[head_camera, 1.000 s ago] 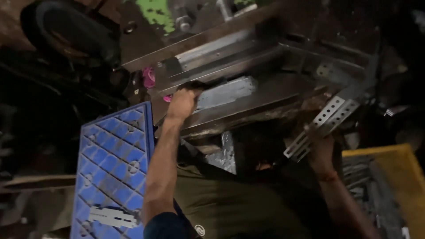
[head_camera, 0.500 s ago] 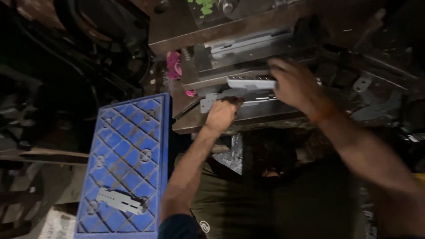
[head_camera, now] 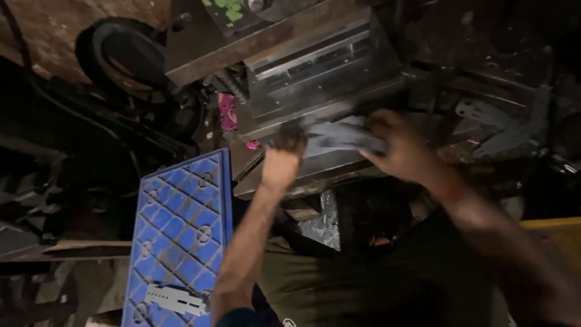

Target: The recorder is fabricating metal parts using a machine on a fabrication floor.

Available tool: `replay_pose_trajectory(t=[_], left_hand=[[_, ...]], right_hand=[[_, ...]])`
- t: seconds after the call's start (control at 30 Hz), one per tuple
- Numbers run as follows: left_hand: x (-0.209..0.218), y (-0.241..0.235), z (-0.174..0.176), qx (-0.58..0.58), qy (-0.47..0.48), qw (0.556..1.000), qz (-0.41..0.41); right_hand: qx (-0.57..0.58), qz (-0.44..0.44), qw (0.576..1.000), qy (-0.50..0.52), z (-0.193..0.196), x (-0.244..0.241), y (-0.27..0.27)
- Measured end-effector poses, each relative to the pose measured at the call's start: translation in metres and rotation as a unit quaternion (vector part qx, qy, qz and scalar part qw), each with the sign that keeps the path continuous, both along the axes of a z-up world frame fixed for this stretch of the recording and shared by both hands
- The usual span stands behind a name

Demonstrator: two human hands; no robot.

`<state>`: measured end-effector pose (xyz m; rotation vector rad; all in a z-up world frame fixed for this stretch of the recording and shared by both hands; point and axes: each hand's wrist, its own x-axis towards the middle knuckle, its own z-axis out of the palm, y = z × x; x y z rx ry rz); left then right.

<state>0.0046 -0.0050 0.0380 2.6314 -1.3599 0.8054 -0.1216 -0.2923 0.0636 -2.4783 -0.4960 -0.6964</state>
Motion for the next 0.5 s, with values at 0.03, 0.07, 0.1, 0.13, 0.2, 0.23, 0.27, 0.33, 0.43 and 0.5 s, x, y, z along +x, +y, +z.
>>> replay_pose_trajectory(t=[0.03, 0.07, 0.1, 0.13, 0.2, 0.23, 0.27, 0.33, 0.43, 0.5], left_hand=[[0.008, -0.003, 0.008, -0.005, -0.019, 1.000, 0.003], [0.015, -0.004, 0.014, -0.008, -0.038, 0.999, 0.008], [0.026, -0.016, 0.026, -0.010, -0.032, 0.999, 0.009], [0.038, -0.029, 0.039, -0.024, -0.056, 0.998, 0.020], [0.074, -0.051, 0.043, -0.037, -0.074, 0.996, 0.027], [0.097, -0.060, 0.033, 0.002, -0.057, 0.997, 0.049], [0.123, -0.073, 0.025, 0.040, -0.044, 0.996, 0.068], [0.137, -0.068, 0.018, 0.069, -0.022, 0.995, 0.070], [0.124, -0.073, 0.040, 0.086, 0.024, 0.994, 0.057], [0.094, -0.073, 0.052, 0.075, 0.056, 0.995, 0.046]], right_hand=[[0.129, 0.016, 0.991, 0.007, -0.004, -0.031, -0.010], [0.258, 0.032, 0.965, 0.016, -0.009, -0.062, -0.019], [0.257, 0.031, 0.966, 0.022, -0.045, -0.080, -0.028], [0.374, 0.044, 0.926, 0.035, -0.080, -0.099, -0.038], [0.487, 0.050, 0.871, 0.050, -0.137, -0.136, -0.050], [0.639, 0.005, 0.764, 0.089, -0.160, -0.154, -0.053], [0.767, -0.038, 0.629, 0.119, -0.182, -0.169, -0.056], [0.840, -0.045, 0.530, 0.106, -0.255, -0.174, -0.064], [0.916, 0.057, 0.383, 0.100, -0.307, -0.178, -0.056], [0.921, 0.159, 0.339, 0.111, -0.309, -0.179, -0.042]])
